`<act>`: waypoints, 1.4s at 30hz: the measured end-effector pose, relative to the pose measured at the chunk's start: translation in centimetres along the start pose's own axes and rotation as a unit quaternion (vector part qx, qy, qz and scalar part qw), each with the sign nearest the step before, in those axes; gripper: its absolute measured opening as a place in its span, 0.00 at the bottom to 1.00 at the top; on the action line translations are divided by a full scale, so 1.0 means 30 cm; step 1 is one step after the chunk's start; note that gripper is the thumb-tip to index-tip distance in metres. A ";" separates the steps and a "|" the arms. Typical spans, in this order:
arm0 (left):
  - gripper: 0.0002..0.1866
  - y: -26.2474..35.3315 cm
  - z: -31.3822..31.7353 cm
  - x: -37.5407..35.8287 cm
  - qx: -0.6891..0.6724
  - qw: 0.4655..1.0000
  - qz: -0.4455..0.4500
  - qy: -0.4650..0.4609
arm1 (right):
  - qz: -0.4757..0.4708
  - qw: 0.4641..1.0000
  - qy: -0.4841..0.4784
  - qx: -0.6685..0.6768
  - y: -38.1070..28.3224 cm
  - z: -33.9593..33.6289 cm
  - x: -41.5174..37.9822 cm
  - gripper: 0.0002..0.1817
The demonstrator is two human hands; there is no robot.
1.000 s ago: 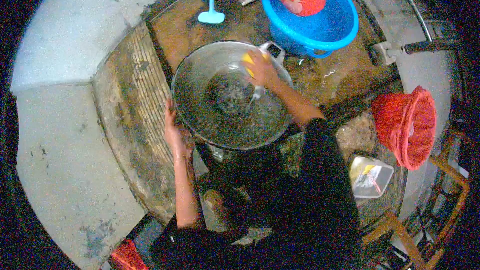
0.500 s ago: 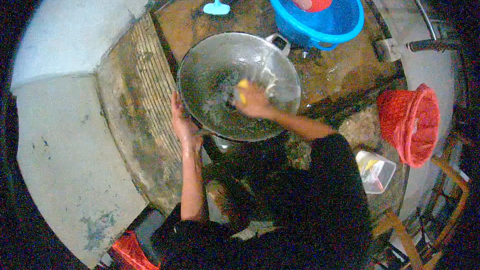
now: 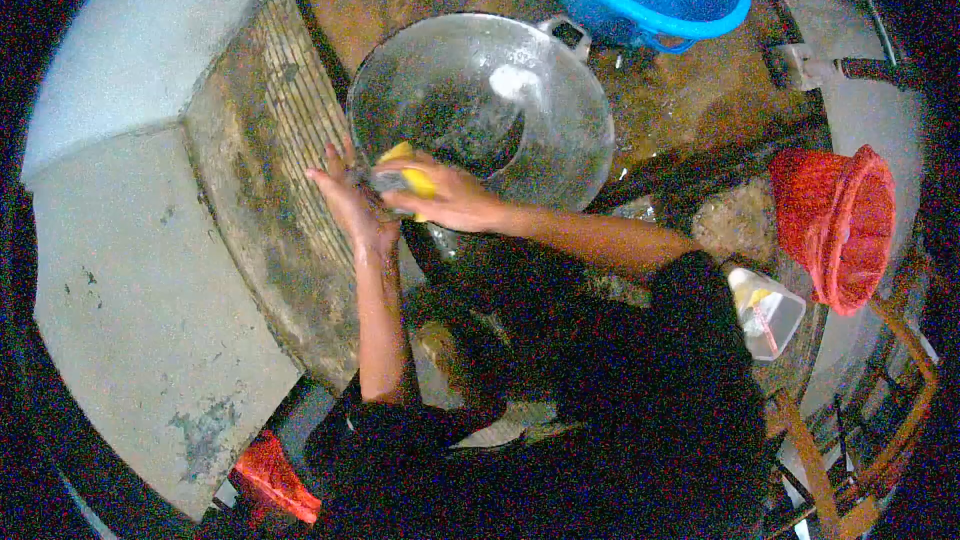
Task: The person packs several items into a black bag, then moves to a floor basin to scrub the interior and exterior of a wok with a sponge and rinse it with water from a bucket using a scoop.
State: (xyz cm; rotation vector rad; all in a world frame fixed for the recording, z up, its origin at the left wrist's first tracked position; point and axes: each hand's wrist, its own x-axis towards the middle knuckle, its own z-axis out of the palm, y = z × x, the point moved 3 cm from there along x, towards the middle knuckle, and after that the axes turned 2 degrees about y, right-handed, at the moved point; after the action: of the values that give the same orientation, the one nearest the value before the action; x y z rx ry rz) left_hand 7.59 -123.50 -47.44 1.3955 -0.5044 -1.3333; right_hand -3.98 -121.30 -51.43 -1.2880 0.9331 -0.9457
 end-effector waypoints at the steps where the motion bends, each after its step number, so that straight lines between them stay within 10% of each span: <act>1: 0.41 -0.005 -0.010 -0.001 -0.007 1.000 -0.002 0.006 | 0.001 0.999 -0.024 0.040 0.010 -0.010 -0.020 0.29; 5: 0.43 -0.008 0.001 -0.007 0.011 1.000 0.002 -0.002 | 0.138 0.984 0.024 -0.112 0.094 0.021 0.085 0.27; 8: 0.42 -0.016 -0.045 0.023 0.093 0.995 0.004 0.023 | -0.006 0.996 0.070 -0.056 -0.060 0.054 0.073 0.23; 9: 0.37 -0.029 -0.071 0.053 -0.001 0.991 -0.130 0.022 | -0.032 0.992 0.080 -0.086 -0.068 0.056 0.031 0.22; 14: 0.42 -0.032 -0.082 0.050 0.061 0.993 0.033 0.100 | -0.042 0.957 -0.043 -0.284 0.080 -0.128 -0.333 0.27; 19: 0.43 -0.018 -0.066 0.028 0.075 0.995 0.003 0.070 | 0.219 0.876 -0.113 -0.415 0.226 -0.307 -0.306 0.25; 21: 0.41 -0.017 -0.066 0.050 0.071 0.996 -0.006 0.052 | 0.036 0.964 -0.041 -0.260 0.162 -0.119 -0.252 0.25; 26: 0.38 0.010 -0.080 0.114 0.069 0.998 -0.008 0.003 | 0.011 0.984 -0.086 -0.158 0.078 -0.140 -0.278 0.26; 31: 0.39 0.034 -0.013 0.124 0.054 0.996 0.012 -0.064 | 0.015 0.735 -0.076 -0.674 0.322 -0.660 -0.182 0.31; 37: 0.39 0.057 0.022 0.118 0.080 0.994 0.011 -0.070 | -0.033 0.882 0.214 -0.418 0.458 -0.222 0.055 0.34; 41: 0.39 0.017 -0.021 0.150 0.035 0.997 -0.016 -0.068 | -0.029 0.981 -0.116 -0.149 0.311 -0.188 -0.184 0.34; 42: 0.39 0.026 -0.015 0.135 0.051 0.997 -0.019 -0.064 | -0.019 0.939 -0.148 -0.309 0.360 -0.304 -0.230 0.33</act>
State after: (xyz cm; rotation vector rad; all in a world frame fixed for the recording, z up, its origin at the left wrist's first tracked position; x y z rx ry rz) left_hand 9.40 -127.03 -48.59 1.4140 -0.6409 -1.4508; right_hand -14.42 -117.40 -62.53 -1.9232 1.0029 -0.4675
